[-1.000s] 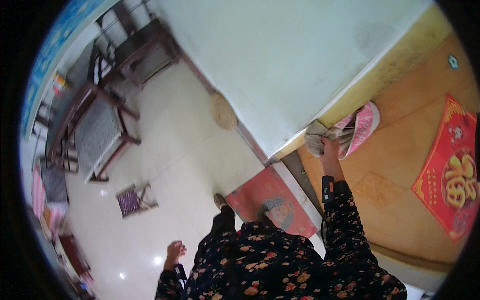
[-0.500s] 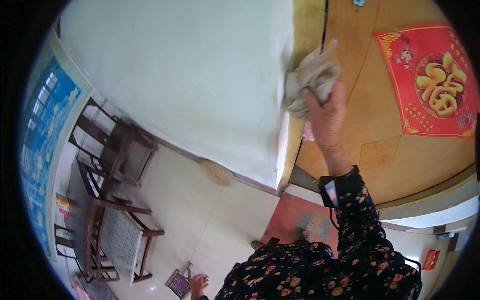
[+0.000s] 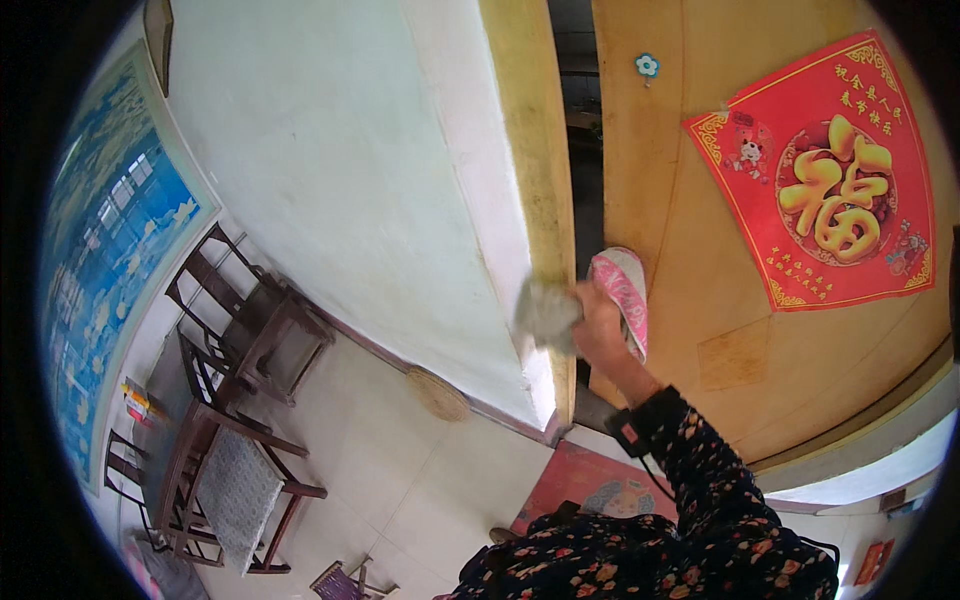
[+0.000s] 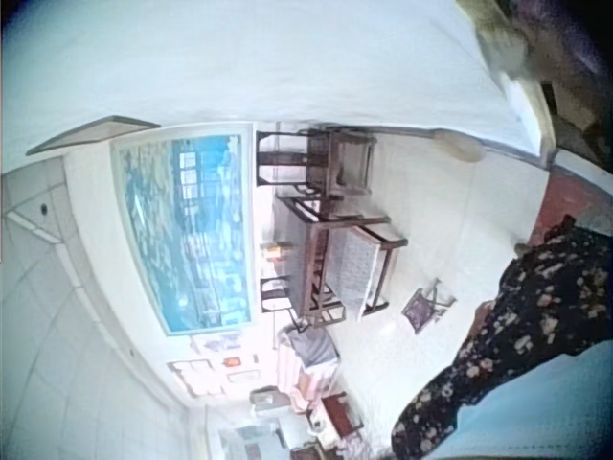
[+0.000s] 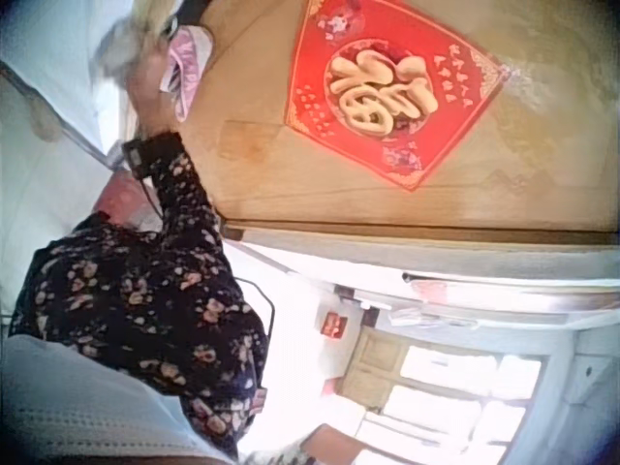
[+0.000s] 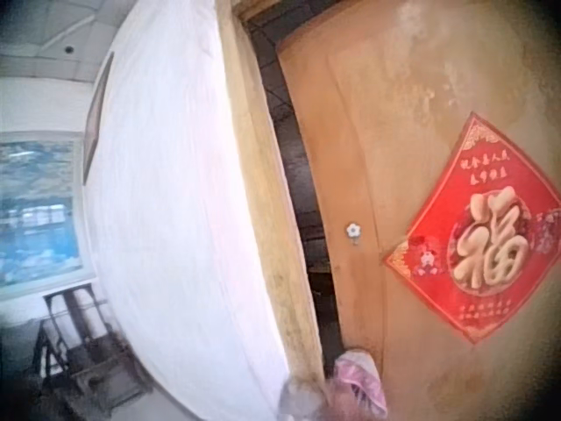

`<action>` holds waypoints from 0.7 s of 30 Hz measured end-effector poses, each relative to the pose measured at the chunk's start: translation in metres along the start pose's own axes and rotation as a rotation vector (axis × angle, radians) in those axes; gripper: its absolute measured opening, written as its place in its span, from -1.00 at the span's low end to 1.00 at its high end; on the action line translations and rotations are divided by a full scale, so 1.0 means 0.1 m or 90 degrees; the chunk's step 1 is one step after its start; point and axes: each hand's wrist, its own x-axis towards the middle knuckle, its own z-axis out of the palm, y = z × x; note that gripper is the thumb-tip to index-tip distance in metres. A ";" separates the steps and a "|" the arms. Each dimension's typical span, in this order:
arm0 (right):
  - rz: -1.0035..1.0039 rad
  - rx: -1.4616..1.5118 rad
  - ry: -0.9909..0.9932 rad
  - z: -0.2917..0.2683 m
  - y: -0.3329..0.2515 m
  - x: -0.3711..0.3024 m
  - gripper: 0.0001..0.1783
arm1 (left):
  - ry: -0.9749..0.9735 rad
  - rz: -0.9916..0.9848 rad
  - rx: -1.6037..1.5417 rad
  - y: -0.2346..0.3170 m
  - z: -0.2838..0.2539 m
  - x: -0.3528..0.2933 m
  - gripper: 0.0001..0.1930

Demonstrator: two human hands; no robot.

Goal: The person wipes a wooden door with a cloth, then moves to wipe a wooden chair and a dining table. They continue wiping a sofa armrest and a glass-topped coffee table in the living room.

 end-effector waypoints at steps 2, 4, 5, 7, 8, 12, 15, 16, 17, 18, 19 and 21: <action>-0.056 -0.009 0.079 -0.26 -0.17 0.53 -0.56 | -0.001 0.003 0.007 -0.03 0.14 -0.08 -0.68; -0.108 0.033 0.174 -0.43 -0.36 1.02 -0.58 | -0.001 0.007 0.012 -0.11 0.26 -0.17 -0.70; -0.087 0.035 0.172 -0.46 -0.45 1.17 -0.57 | -0.001 0.007 0.016 -0.16 0.31 -0.22 -0.70; -0.132 0.049 0.192 -0.44 -0.52 1.31 -0.56 | 0.006 0.009 0.020 -0.29 0.38 -0.34 -0.72; -0.124 0.030 0.168 -0.39 -0.50 1.27 -0.54 | 0.010 0.008 0.023 -0.37 0.41 -0.42 -0.73; -0.057 -0.086 -0.038 -0.13 0.06 0.55 -0.56 | 0.023 0.004 0.011 -0.65 0.51 -0.58 -0.76; 0.053 -0.115 -0.280 0.06 0.67 -0.35 -0.60 | 0.026 0.001 -0.002 -0.81 0.53 -0.56 -0.78; 0.042 -0.068 -0.280 0.05 0.84 -0.72 -0.58 | 0.023 0.003 -0.005 -0.88 0.51 -0.54 -0.79; 0.154 -0.065 -0.332 0.04 1.00 -1.06 -0.59 | 0.025 0.014 -0.007 -0.96 0.48 -0.52 -0.79; 0.181 -0.140 -0.368 0.01 1.14 -1.41 -0.59 | 0.023 0.030 0.006 -1.04 0.45 -0.49 -0.80; 0.162 -0.094 -0.266 0.02 1.21 -1.78 -0.61 | 0.017 0.048 0.020 -1.13 0.41 -0.46 -0.81; 0.444 -0.061 -0.421 -0.08 1.38 -2.31 -0.61 | -0.006 0.132 0.147 -1.32 0.36 -0.45 -0.82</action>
